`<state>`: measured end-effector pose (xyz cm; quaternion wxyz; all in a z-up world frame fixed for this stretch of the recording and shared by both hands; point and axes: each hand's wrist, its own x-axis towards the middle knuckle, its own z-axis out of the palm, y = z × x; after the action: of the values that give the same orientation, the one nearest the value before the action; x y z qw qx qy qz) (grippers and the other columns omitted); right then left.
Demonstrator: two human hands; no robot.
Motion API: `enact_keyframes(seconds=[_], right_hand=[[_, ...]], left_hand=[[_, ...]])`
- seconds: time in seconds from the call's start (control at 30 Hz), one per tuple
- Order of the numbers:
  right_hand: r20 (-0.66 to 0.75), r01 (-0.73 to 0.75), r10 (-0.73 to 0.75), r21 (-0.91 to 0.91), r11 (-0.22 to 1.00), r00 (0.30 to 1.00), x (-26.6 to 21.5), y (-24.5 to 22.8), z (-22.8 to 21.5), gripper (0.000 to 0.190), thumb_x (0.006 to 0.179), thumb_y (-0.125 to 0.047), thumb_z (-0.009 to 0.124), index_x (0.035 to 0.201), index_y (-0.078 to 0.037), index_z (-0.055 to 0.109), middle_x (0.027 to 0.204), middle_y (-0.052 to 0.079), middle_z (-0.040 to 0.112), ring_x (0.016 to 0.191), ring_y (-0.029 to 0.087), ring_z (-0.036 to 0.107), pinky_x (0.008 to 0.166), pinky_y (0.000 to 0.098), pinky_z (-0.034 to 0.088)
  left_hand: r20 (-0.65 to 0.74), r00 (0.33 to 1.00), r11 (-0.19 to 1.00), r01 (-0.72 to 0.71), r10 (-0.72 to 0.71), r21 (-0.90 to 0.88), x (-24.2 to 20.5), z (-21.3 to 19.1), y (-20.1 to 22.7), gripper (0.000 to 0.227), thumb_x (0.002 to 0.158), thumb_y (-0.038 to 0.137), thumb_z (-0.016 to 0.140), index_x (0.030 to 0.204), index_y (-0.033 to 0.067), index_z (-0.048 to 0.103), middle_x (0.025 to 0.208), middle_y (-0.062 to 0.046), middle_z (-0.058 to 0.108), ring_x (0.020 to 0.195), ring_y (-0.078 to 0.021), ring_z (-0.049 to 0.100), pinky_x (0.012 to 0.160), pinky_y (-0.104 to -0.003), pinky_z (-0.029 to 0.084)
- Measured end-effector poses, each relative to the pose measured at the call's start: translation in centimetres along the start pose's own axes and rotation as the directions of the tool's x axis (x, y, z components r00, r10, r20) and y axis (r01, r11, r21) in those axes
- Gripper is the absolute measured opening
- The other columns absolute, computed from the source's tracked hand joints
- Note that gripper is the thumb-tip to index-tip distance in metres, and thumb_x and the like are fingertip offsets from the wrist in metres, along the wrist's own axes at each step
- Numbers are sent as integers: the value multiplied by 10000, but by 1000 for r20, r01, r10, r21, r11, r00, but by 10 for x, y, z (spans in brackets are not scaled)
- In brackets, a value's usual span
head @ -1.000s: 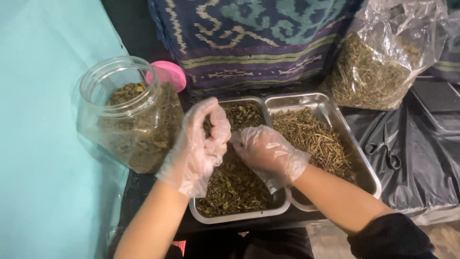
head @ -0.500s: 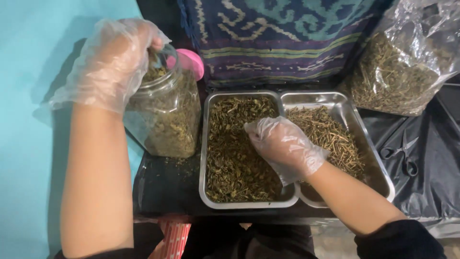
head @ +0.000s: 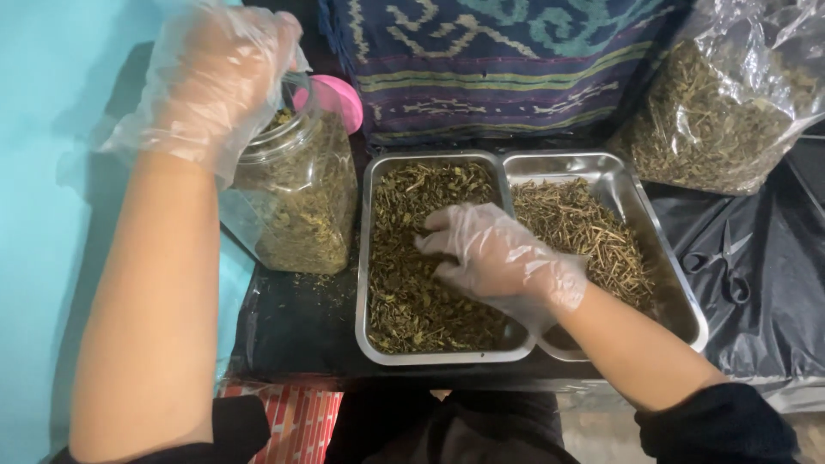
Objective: Sorting and inspecting dried herbs or tea leaves in a divided metal tray
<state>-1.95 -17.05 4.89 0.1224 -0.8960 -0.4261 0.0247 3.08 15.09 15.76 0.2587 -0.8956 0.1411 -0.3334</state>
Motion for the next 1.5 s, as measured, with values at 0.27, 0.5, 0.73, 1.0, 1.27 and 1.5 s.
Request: enact_keyframes(seconds=[0.27, 0.5, 0.73, 1.0, 1.27, 1.5], right_hand=[[281, 402, -376, -39, 915, 883, 1, -45, -8, 773, 838, -432, 674, 1496, -305, 290, 1534, 119, 312, 1387, 357, 267, 1071, 615, 175], [525, 342, -125, -339, 876, 842, 1, -69, -37, 485, 980, -415, 417, 1436, -248, 403, 1559, 47, 299, 1467, 237, 169, 1167, 487, 126], [358, -152, 217, -201, 968, 908, 12, -55, -67, 393, 960, -315, 478, 1337, -215, 529, 1463, 26, 459, 1390, 208, 366, 1164, 431, 250], [217, -710, 686, 357, 606, 695, 3, -50, -91, 287, 970, -246, 560, 1243, -279, 643, 1261, 12, 638, 1031, 175, 672, 871, 335, 579], [411, -685, 625, -3, 729, 664, -3, -67, -102, 506, 959, -134, 561, 1446, -194, 437, 1355, 134, 541, 899, 212, 701, 657, 257, 625], [355, -681, 606, 139, 719, 712, -4, -56, -85, 445, 1004, -182, 458, 1448, -176, 423, 1262, 167, 603, 994, 252, 700, 755, 323, 641]], left_hand=[[-105, 985, 986, 126, -138, -113, 15, 1, 5, 267, 1003, 93, 509, 772, 178, 406, 618, -7, 321, 513, -194, 377, 448, -352, 321], [-156, 937, 876, 221, -313, -428, 10, -2, 10, 246, 1105, 199, 559, 897, 91, 633, 707, -69, 592, 593, -286, 603, 510, -397, 482], [93, 963, 700, 248, -252, -670, -11, -4, 85, 280, 1064, 196, 526, 834, 74, 630, 649, -79, 569, 600, -264, 601, 562, -356, 503], [299, 948, 455, 315, -110, -833, -29, -18, 181, 316, 1023, 190, 493, 771, 56, 629, 591, -91, 546, 607, -242, 598, 613, -314, 522], [497, 854, 433, 393, 157, -812, -30, 12, 206, 407, 928, 214, 464, 1306, 123, 584, 1179, -171, 656, 1174, -335, 592, 1012, -429, 468], [691, 654, 358, 594, 307, -721, -9, -49, 183, 586, 801, 363, 499, 1356, 182, 548, 1096, -218, 679, 1116, -399, 609, 992, -502, 474]])
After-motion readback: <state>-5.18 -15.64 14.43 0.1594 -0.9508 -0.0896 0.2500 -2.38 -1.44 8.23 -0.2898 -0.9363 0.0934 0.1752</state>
